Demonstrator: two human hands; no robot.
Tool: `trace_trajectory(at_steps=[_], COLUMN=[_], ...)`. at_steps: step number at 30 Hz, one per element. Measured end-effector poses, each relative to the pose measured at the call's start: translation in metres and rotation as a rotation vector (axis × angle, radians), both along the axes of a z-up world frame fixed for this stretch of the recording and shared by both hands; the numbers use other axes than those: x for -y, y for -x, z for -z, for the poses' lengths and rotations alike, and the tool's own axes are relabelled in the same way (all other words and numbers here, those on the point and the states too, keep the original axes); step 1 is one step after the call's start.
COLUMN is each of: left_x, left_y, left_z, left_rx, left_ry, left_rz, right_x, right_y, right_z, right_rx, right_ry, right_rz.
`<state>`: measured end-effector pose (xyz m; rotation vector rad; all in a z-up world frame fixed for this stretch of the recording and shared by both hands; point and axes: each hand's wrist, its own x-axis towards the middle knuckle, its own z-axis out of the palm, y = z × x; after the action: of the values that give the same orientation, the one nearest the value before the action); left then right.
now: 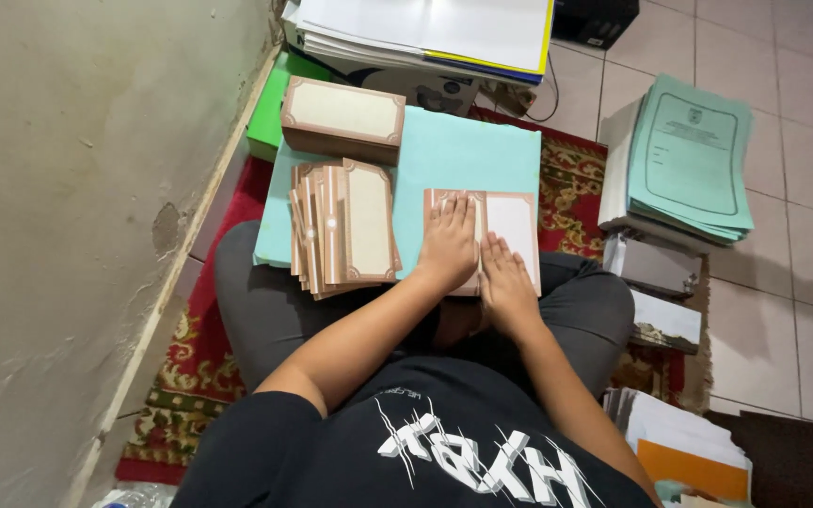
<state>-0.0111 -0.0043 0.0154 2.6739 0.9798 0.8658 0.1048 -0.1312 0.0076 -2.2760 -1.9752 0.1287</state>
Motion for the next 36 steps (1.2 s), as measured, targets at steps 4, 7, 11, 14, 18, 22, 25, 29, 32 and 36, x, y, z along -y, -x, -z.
trace_trajectory(at_steps=[4, 7, 11, 14, 18, 22, 25, 29, 32, 36], left_x=[-0.003, -0.003, -0.006, -0.016, -0.026, -0.015, 0.002, 0.012, 0.013, 0.009], left_y=[-0.004, -0.009, -0.013, -0.028, -0.051, -0.043, -0.023, -0.008, -0.005, -0.004], left_z=[0.006, 0.012, 0.013, 0.026, 0.045, 0.035, 0.018, 0.016, 0.011, 0.006], left_rx=[-0.006, -0.026, -0.071, -0.120, -0.167, -0.134, -0.090, -0.126, -0.196, -0.213], left_ry=[0.004, -0.027, 0.041, 0.083, 0.116, 0.100, 0.094, 0.091, 0.131, 0.146], left_rz=[-0.001, -0.018, -0.013, -0.016, -0.067, -0.082, -0.039, -0.014, 0.011, 0.027], right_x=[-0.045, -0.072, -0.070, -0.040, 0.009, 0.017, -0.003, -0.050, -0.073, -0.072], right_y=[-0.026, -0.043, -0.039, -0.022, -0.003, -0.002, -0.012, -0.034, -0.043, -0.042], right_z=[0.006, 0.014, 0.013, 0.007, 0.000, -0.001, 0.001, 0.009, 0.013, 0.011], right_rx=[0.026, 0.096, 0.109, 0.135, 0.087, 0.074, 0.067, 0.068, 0.064, 0.073], right_ry=[0.016, -0.039, -0.048, -0.043, -0.005, 0.016, 0.003, -0.024, -0.037, -0.019], right_rz=[0.019, 0.007, 0.010, 0.022, 0.013, 0.011, 0.017, 0.022, 0.013, 0.015])
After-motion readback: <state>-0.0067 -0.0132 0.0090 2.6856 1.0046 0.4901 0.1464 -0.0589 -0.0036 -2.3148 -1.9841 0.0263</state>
